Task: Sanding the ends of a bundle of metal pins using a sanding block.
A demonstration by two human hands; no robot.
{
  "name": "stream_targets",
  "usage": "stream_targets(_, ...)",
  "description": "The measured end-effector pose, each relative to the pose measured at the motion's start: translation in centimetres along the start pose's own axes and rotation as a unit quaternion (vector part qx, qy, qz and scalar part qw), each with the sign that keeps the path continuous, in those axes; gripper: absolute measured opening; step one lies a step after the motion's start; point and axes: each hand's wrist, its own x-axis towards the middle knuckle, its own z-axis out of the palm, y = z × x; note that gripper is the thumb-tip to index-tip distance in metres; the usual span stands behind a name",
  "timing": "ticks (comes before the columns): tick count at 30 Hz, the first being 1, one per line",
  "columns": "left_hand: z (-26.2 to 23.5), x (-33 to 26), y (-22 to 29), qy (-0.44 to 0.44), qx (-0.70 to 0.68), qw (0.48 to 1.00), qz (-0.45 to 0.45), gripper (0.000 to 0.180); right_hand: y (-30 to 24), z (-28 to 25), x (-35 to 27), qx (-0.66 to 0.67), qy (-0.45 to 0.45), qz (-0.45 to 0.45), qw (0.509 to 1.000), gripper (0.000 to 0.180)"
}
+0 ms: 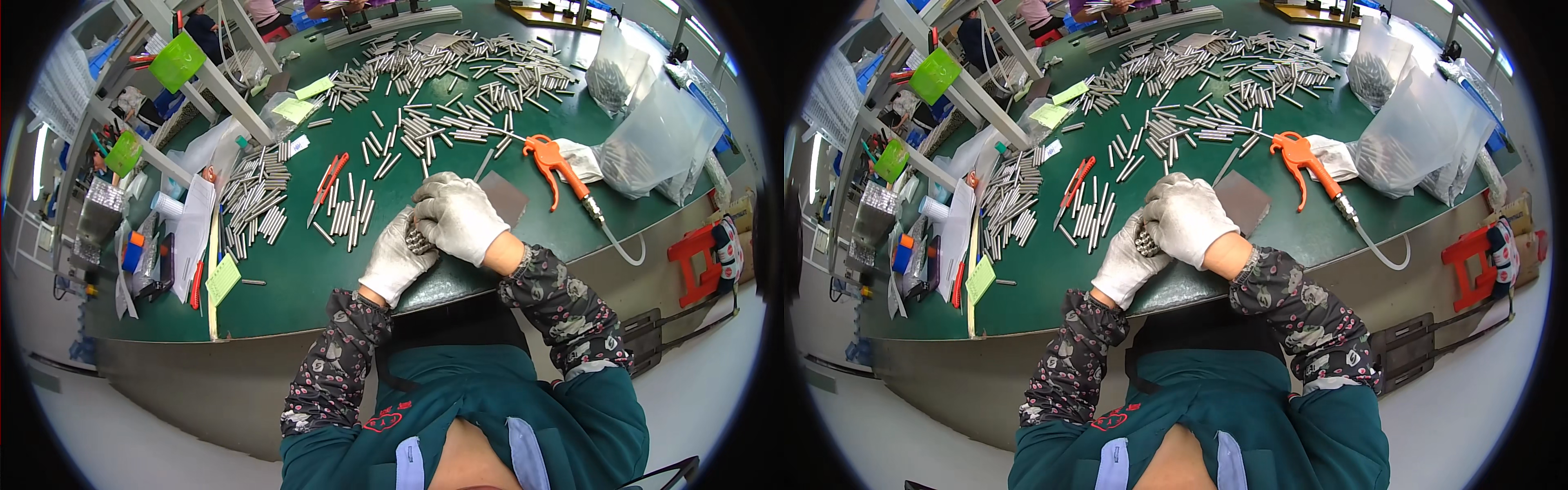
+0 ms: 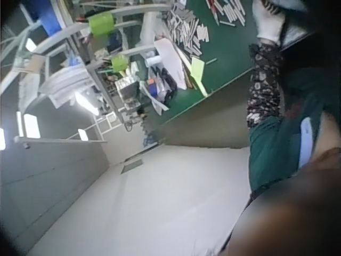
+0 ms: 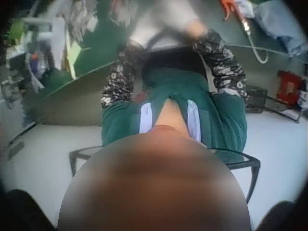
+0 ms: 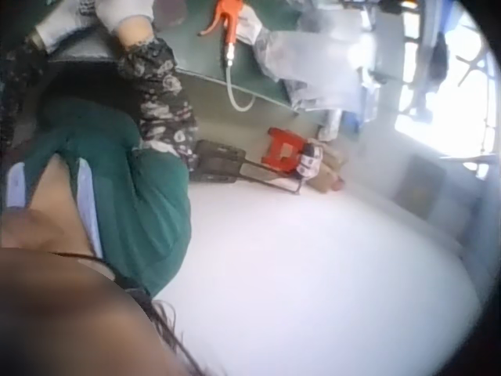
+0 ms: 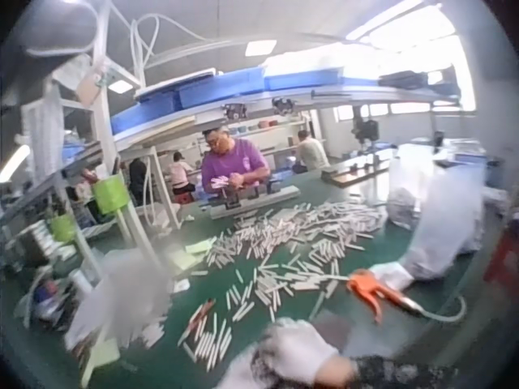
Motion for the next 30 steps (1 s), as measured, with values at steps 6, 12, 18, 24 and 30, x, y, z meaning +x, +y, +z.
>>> stream_targets(6, 0.1, 0.4, -1.9, 0.018, 0.012, 0.998, 0.054, 0.052, -0.6, 0.5, 0.6, -0.076, -0.014, -0.047, 0.996, 0.012)
stream_targets(12, -0.4, 0.1, -1.6, 0.02, 0.133, 0.988, 0.078, 0.042, -0.2, 0.8, -0.2, -0.029, 0.029, 0.009, 0.999, 0.01)
stream_targets(18, -0.4, -0.2, -1.2, -0.003, 0.067, 0.997, 0.036, 0.039, 1.5, 0.6, -1.0, 0.118, 0.028, 0.043, 0.992, 0.01)
stream_targets(24, -0.1, -0.2, -0.7, 0.005, 0.018, 1.0, 0.017, 0.04, 0.9, 0.9, -1.0, 0.145, 0.032, 0.036, 0.988, 0.015)
stream_targets(30, 0.4, -0.2, -0.1, 0.013, -0.04, 0.999, 0.019, 0.044, -0.5, 0.9, -0.7, 0.068, 0.034, 0.053, 0.996, 0.014)
